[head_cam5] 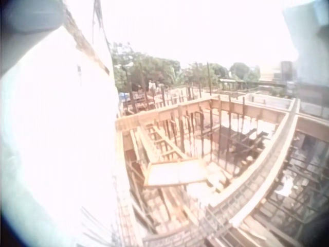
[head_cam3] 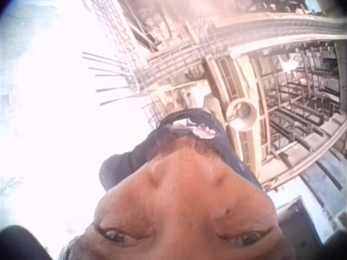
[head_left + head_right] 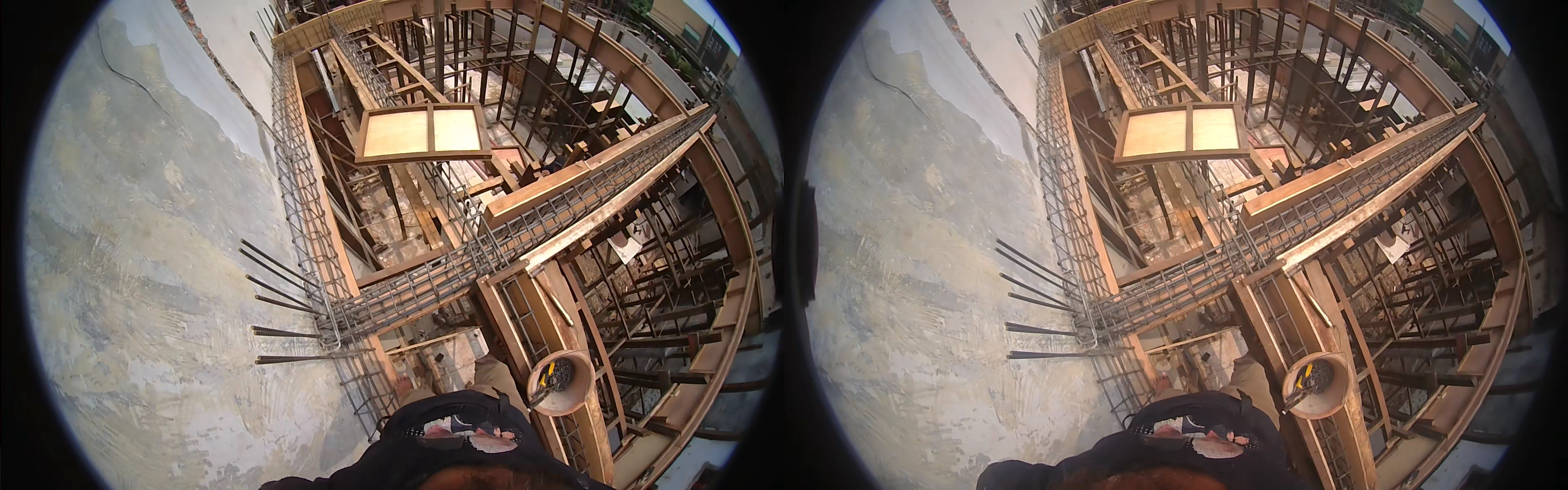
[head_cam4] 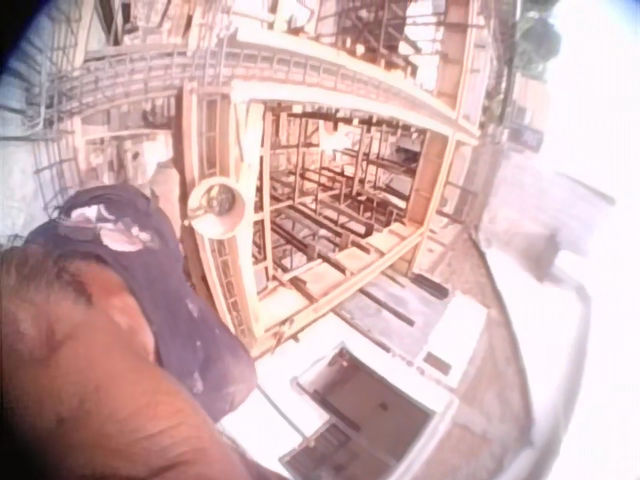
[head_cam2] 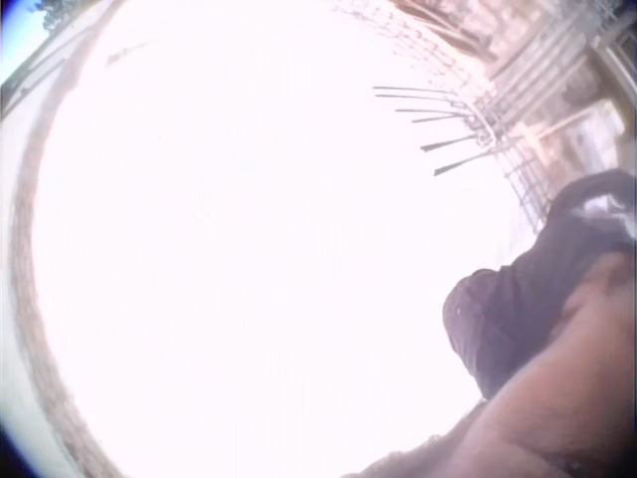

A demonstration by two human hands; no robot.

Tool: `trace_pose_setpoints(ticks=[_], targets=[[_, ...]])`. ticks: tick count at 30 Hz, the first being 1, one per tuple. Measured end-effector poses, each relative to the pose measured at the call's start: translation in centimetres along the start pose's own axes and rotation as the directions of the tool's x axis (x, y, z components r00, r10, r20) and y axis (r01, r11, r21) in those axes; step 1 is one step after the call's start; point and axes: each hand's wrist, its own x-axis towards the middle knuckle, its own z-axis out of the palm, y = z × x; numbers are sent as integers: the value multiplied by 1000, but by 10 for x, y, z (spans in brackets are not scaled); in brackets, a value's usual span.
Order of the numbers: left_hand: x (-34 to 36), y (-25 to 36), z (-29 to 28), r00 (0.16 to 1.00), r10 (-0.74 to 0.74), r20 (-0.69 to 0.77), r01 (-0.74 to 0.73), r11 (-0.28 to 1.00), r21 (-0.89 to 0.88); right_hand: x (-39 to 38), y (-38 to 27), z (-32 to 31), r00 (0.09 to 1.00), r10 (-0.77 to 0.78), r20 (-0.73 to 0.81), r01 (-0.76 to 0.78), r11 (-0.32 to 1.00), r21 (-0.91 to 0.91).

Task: The person positions wooden boards against a rebar structure and secures them by hammering nails taken from a bucket.

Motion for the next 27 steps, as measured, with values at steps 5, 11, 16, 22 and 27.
trace_pose_setpoints(ticks=[5,11,16,22,27], targets=[[0,2,1,1000,-6,-7,6,999,-35,6,-4,0,1000,-1,28,2,1000,-15],[1,-5,6,1000,-31,-3,31,995,-96,3,1,-5,998,6,62,-3,999,-46],[-4,-19,11,998,-61,18,63,986,-154,0,15,-9,991,39,125,-29,996,-79],[-86,-93,10,989,-22,146,80,908,-411,-29,55,-23,929,58,365,-12,992,-125],[-106,-11,-36,947,-57,317,66,998,-18,-33,81,-49,799,-18,601,68,996,-61]])
